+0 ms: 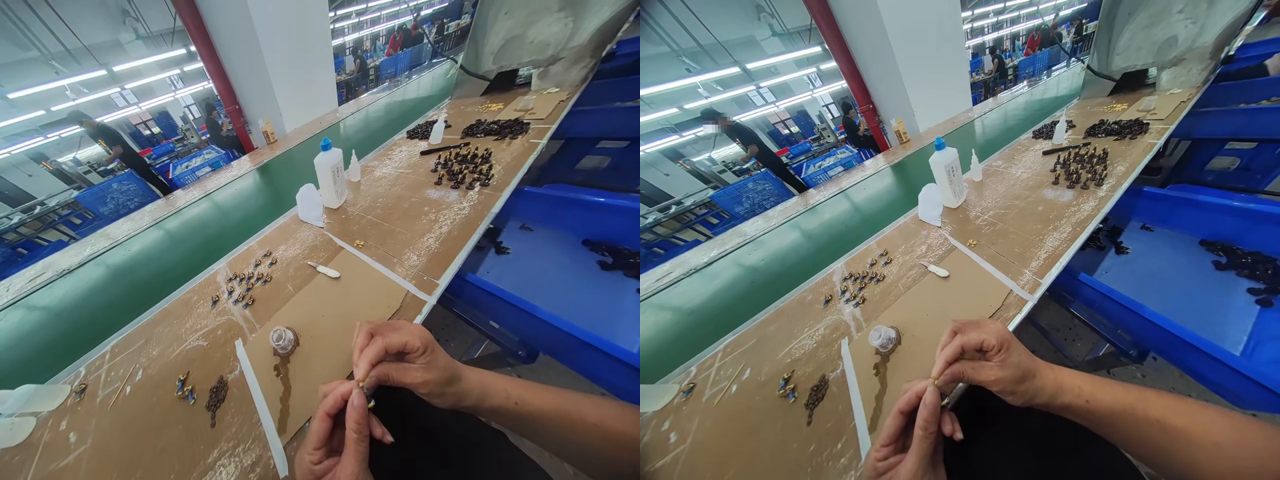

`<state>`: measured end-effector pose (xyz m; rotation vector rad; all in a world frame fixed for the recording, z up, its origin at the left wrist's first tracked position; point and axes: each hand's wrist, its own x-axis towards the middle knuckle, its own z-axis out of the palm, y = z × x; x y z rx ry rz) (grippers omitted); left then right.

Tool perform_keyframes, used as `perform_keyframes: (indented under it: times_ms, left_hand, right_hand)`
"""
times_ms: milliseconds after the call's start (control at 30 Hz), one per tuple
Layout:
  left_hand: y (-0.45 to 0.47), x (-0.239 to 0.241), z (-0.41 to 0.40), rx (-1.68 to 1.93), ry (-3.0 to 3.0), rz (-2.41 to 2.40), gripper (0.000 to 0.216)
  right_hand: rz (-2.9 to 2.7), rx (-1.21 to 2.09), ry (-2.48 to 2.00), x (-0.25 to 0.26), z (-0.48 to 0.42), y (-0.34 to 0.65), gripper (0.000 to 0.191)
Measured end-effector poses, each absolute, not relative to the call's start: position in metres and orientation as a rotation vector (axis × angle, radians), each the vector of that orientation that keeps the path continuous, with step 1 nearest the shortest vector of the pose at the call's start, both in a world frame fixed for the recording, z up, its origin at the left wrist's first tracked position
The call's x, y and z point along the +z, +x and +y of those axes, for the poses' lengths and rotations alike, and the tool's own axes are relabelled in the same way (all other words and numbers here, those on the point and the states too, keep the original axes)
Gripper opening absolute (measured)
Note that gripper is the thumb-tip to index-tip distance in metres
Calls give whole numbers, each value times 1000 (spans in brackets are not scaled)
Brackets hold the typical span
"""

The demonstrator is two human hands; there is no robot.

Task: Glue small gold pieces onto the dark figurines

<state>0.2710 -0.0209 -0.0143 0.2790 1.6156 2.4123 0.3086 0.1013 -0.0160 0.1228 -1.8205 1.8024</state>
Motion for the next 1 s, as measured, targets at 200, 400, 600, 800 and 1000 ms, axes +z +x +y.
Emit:
perform_keyframes:
  times_ms: [200,400,600,800,1000]
  left_hand:
    - [270,-10,-19,2403,130,1500,16]
    - [269,-9,-20,2367,98,1469,18]
    - [268,-13,-22,2373,245,1545,10]
    - [268,-14,-24,2390,316,1604,7]
    - [269,-13,-18,2443,262,1622,7]
  right_hand:
    - [-1830,1749,156,-16,102,307,7]
    - [-1842,1750,181,-17,104,306,7]
    - [-1905,1682,215,-11,104,308,9]
    - [-1963,1615,249,-8,106,309,13]
    - [-1962,1587,229,-8,104,309,9]
